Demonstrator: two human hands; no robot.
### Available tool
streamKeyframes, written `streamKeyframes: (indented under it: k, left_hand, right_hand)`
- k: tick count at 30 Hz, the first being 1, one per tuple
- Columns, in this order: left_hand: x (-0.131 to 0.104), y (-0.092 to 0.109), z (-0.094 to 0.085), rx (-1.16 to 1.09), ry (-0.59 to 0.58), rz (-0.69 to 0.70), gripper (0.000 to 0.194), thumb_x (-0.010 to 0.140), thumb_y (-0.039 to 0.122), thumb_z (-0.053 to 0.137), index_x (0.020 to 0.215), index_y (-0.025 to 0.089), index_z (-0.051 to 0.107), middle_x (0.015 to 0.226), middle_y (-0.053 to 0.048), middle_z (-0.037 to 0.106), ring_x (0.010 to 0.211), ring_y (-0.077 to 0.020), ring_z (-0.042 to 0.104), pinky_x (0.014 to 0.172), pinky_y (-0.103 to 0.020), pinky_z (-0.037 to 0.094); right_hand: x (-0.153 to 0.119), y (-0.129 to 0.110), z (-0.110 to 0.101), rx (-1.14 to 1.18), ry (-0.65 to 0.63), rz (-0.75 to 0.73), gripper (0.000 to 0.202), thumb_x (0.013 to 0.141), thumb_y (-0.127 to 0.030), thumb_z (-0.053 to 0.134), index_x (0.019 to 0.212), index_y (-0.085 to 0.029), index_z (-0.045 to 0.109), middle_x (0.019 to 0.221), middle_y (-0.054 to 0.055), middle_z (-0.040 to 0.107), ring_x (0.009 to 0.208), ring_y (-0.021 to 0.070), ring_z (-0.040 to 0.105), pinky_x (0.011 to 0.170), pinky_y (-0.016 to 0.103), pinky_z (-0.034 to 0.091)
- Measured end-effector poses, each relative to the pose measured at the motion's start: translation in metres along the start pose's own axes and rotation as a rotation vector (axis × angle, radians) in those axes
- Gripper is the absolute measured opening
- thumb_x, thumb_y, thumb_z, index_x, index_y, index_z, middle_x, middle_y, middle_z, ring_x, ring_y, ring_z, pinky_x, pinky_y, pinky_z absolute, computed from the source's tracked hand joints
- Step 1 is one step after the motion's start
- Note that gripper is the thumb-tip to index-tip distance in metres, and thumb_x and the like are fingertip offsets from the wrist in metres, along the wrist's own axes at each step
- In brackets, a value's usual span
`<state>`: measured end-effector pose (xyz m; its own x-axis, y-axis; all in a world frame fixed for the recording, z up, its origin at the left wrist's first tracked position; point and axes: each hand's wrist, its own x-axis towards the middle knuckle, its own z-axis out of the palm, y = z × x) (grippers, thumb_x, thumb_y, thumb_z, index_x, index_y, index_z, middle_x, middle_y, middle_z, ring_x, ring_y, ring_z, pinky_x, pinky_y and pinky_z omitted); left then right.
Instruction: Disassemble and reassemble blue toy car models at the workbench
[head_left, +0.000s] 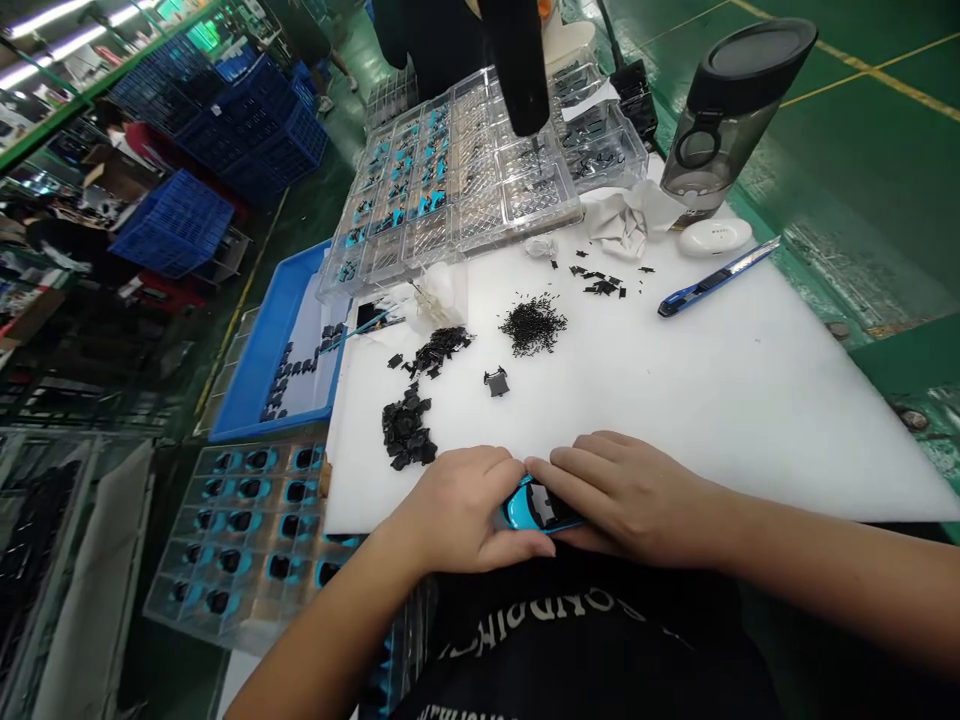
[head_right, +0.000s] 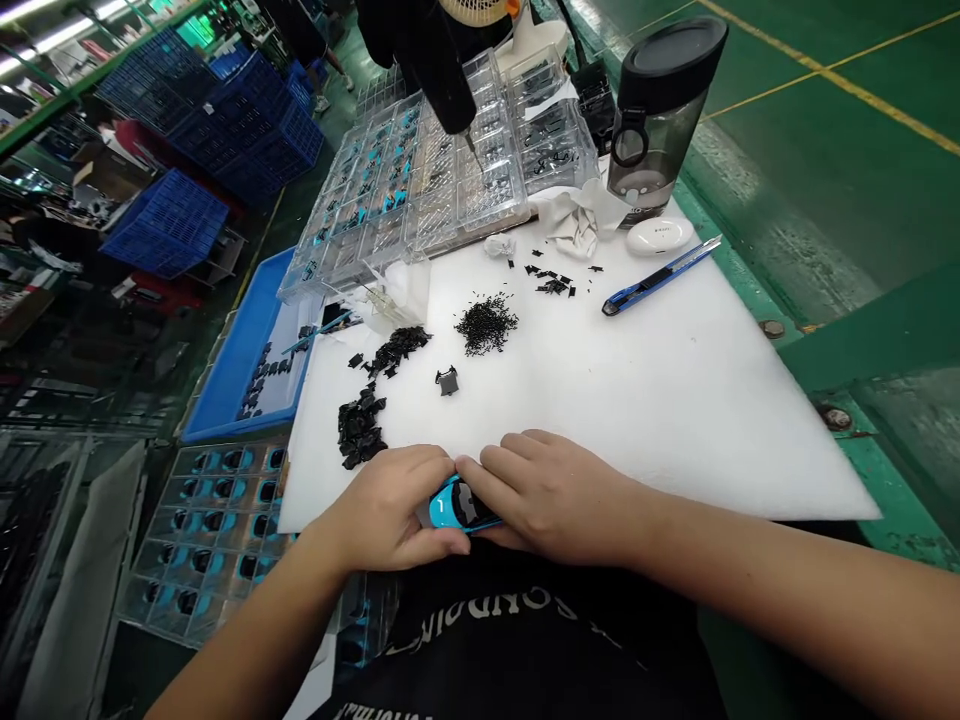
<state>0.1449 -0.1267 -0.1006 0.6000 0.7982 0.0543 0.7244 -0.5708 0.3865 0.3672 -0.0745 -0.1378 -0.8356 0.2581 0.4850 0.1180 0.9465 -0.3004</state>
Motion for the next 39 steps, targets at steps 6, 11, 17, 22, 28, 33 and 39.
streamKeyframes:
  k: [6, 11, 17, 22, 28, 33, 39]
  left_hand:
    - [0.001, -0.002, 0.003, -0.020, 0.035, 0.056, 0.050, 0.093, 0.061, 0.036, 0.076, 0.017, 0.052, 0.061, 0.000, 0.047, 0.055, -0.0148, 0.042, 0.051, -0.030, 0.031]
    - [0.001, 0.000, 0.003, -0.051, 0.066, 0.058, 0.048, 0.094, 0.060, 0.038, 0.072, 0.018, 0.047, 0.059, 0.001, 0.043, 0.054, -0.0138, 0.038, 0.050, -0.030, 0.029]
    - [0.003, 0.000, 0.004, -0.070, 0.083, 0.062, 0.045, 0.094, 0.058, 0.040, 0.074, 0.018, 0.049, 0.060, 0.001, 0.043, 0.055, -0.0140, 0.038, 0.051, -0.030, 0.030]
    - [0.001, -0.001, 0.002, -0.179, 0.058, -0.012, 0.045, 0.088, 0.060, 0.051, 0.076, 0.017, 0.052, 0.060, 0.002, 0.042, 0.055, -0.0127, 0.038, 0.052, -0.028, 0.029]
    - [-0.007, 0.009, -0.011, -0.571, -0.085, -0.353, 0.040, 0.090, 0.056, 0.050, 0.097, 0.017, 0.059, 0.078, -0.002, 0.056, 0.070, -0.0143, 0.051, 0.064, -0.027, 0.040]
    - [-0.012, 0.015, -0.009, -0.820, -0.094, -0.564, 0.027, 0.097, 0.040, 0.045, 0.098, 0.017, 0.059, 0.073, -0.001, 0.055, 0.064, -0.0123, 0.050, 0.058, -0.025, 0.041]
    - [-0.013, 0.014, -0.007, -0.917, -0.082, -0.577, 0.025, 0.096, 0.038, 0.047, 0.100, 0.017, 0.060, 0.075, -0.002, 0.057, 0.066, -0.0126, 0.052, 0.059, -0.026, 0.044]
  right_hand:
    - [0.000, 0.000, 0.000, -0.026, 0.026, -0.012, 0.049, 0.102, -0.043, 0.038, 0.122, -0.001, 0.053, 0.089, 0.013, 0.065, 0.074, 0.0230, 0.058, 0.064, 0.035, 0.046]
    - [0.000, 0.000, 0.000, -0.026, 0.053, -0.021, 0.048, 0.101, -0.043, 0.040, 0.121, -0.001, 0.054, 0.088, 0.013, 0.065, 0.073, 0.0227, 0.058, 0.064, 0.036, 0.046]
    - [0.000, 0.002, -0.001, -0.015, 0.074, -0.033, 0.049, 0.101, -0.042, 0.043, 0.124, 0.000, 0.051, 0.088, 0.013, 0.065, 0.070, 0.0224, 0.055, 0.062, 0.036, 0.045]
    - [0.001, 0.002, -0.002, -0.036, 0.082, -0.034, 0.048, 0.102, -0.042, 0.040, 0.123, -0.001, 0.053, 0.087, 0.013, 0.065, 0.068, 0.0215, 0.055, 0.061, 0.035, 0.045]
    - [-0.001, 0.004, -0.001, -0.006, 0.072, 0.011, 0.049, 0.099, -0.044, 0.045, 0.124, -0.002, 0.052, 0.089, 0.013, 0.064, 0.071, 0.0220, 0.057, 0.063, 0.035, 0.047]
    - [-0.001, 0.005, -0.001, 0.027, 0.079, 0.019, 0.050, 0.099, -0.045, 0.045, 0.126, -0.003, 0.050, 0.090, 0.014, 0.064, 0.073, 0.0228, 0.058, 0.065, 0.035, 0.048]
    - [-0.002, 0.006, 0.002, 0.049, 0.104, 0.021, 0.052, 0.098, -0.047, 0.047, 0.126, -0.003, 0.051, 0.092, 0.015, 0.065, 0.075, 0.0232, 0.059, 0.067, 0.035, 0.048]
